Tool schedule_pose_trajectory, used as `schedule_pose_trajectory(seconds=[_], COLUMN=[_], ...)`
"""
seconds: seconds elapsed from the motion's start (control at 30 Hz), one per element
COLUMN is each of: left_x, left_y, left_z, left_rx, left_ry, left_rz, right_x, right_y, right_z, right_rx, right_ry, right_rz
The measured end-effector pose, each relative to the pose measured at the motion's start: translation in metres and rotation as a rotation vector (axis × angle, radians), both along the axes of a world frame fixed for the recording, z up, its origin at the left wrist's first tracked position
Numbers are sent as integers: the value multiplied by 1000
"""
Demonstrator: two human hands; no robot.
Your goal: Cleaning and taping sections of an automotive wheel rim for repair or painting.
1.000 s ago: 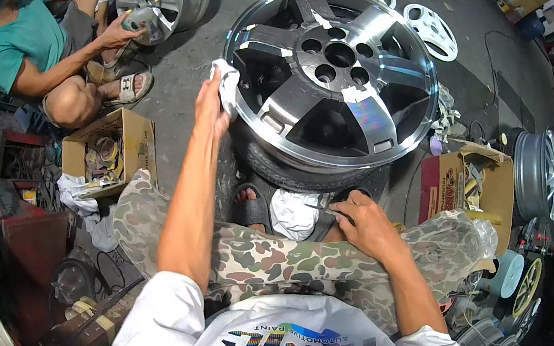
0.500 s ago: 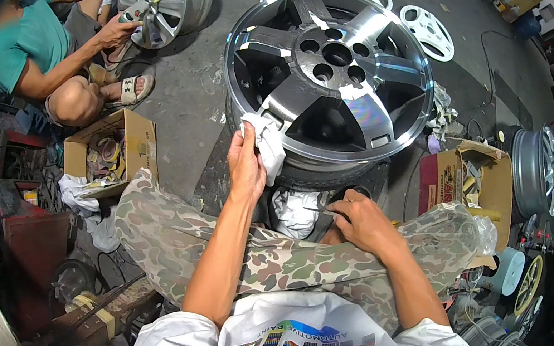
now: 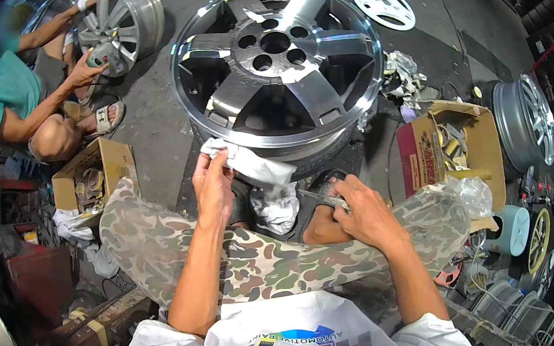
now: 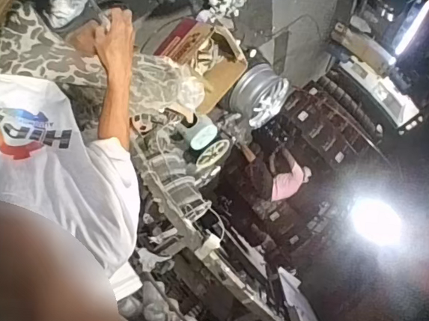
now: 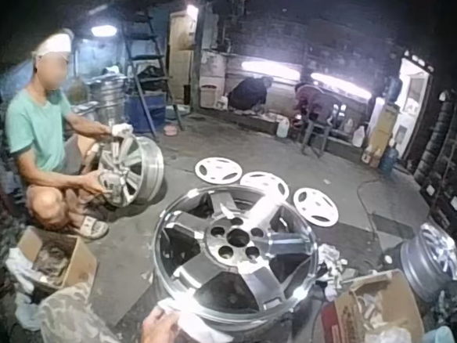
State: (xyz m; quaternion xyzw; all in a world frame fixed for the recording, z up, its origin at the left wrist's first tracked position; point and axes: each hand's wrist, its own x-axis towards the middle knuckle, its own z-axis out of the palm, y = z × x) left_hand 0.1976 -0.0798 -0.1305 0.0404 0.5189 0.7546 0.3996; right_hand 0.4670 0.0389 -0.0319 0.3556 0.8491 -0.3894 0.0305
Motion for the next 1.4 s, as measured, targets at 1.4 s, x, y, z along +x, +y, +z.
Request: schedule_pose_trajectory(seconds=[1.4], left_x=[-165], left_y=[87], left_z=[0], left_rx=[-309], left_ry=[333], left_rz=[451], right_x=[-22], right_y=[1], right_z=[-27], right_rx=[-33], right_ry=[24], right_rz=[29])
